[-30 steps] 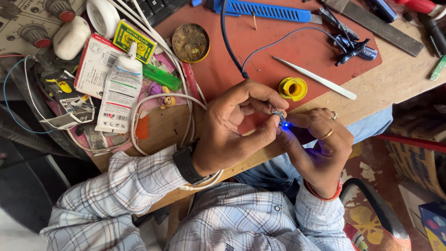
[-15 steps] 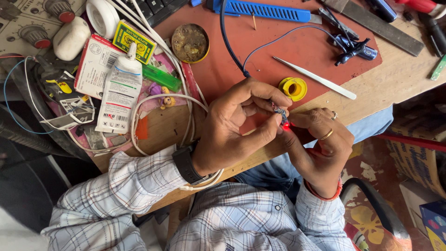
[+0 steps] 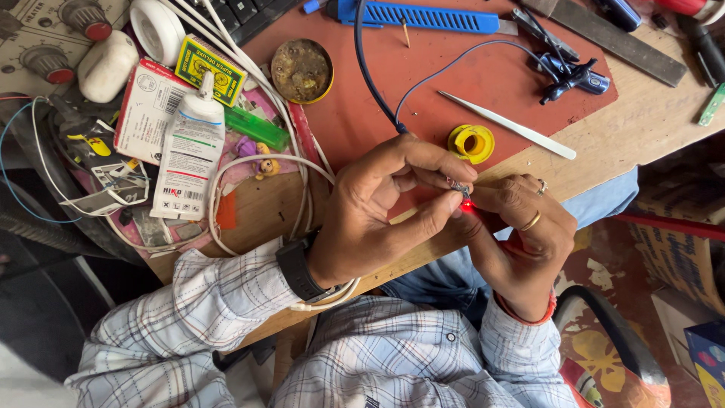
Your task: The person uses tweezers to position a small LED on a circuit board and then solders it in place with a soldering iron. They repeatedly test the LED by touching its leads to power contacts, observing the light change color, and continue to adjust and solder the component.
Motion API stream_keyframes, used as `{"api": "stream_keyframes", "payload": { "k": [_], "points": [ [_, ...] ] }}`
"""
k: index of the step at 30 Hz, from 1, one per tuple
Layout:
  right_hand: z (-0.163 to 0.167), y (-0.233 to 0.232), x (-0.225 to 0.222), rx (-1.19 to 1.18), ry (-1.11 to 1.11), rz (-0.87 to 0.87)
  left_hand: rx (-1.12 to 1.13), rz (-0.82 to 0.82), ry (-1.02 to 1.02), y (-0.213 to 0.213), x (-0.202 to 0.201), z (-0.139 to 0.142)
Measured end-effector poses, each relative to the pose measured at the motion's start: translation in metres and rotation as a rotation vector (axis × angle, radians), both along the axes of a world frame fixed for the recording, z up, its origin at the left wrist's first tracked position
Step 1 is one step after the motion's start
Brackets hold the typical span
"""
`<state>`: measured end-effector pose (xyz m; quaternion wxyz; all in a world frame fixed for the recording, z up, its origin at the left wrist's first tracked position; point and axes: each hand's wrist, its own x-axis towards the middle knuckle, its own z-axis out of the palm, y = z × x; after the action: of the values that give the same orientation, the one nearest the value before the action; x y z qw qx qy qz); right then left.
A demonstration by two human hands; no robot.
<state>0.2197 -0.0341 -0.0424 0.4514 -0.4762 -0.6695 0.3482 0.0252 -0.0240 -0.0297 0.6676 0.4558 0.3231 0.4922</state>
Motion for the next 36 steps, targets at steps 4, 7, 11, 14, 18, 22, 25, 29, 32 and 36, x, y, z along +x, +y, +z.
{"api": "stream_keyframes", "payload": {
  "k": [4,7,11,14,18,22,25,29,32,36],
  "points": [
    [0.0005,-0.0005,-0.0002,-0.017,0.019,-0.009,0.014,-0.005,0.012,0.0003,-0.0007,0.0005],
    [0.0012,-0.0007,-0.0006,-0.027,0.025,-0.015,0.005,-0.008,0.009,0.0001,-0.0002,0.0011],
    [0.0013,-0.0006,-0.001,-0.016,0.015,-0.016,0.001,-0.013,0.004,-0.0003,-0.0011,0.0014],
    [0.0012,-0.0007,-0.0011,-0.025,0.006,-0.025,0.004,-0.016,-0.002,0.0002,-0.0009,0.0007],
    [0.0009,-0.0003,-0.0008,0.002,0.004,-0.011,0.006,-0.02,-0.01,0.0003,-0.0014,0.0004],
    [0.0007,-0.0001,-0.0006,0.005,0.005,-0.009,0.012,-0.018,0.002,0.0004,-0.0012,0.0005],
    [-0.0001,-0.0002,-0.0008,-0.005,0.011,-0.017,0.009,-0.013,0.012,-0.0002,-0.0011,0.0009],
    [-0.0013,-0.0006,-0.0001,-0.009,0.027,-0.008,0.021,-0.008,0.025,-0.0007,-0.0014,0.001],
    [-0.0028,-0.001,0.0002,-0.01,0.033,-0.008,0.026,-0.01,0.021,-0.0003,-0.0014,0.0002],
    [-0.0038,-0.001,0.001,0.014,0.031,0.003,0.024,-0.001,0.022,-0.0006,-0.001,-0.0002]
  ]
}}
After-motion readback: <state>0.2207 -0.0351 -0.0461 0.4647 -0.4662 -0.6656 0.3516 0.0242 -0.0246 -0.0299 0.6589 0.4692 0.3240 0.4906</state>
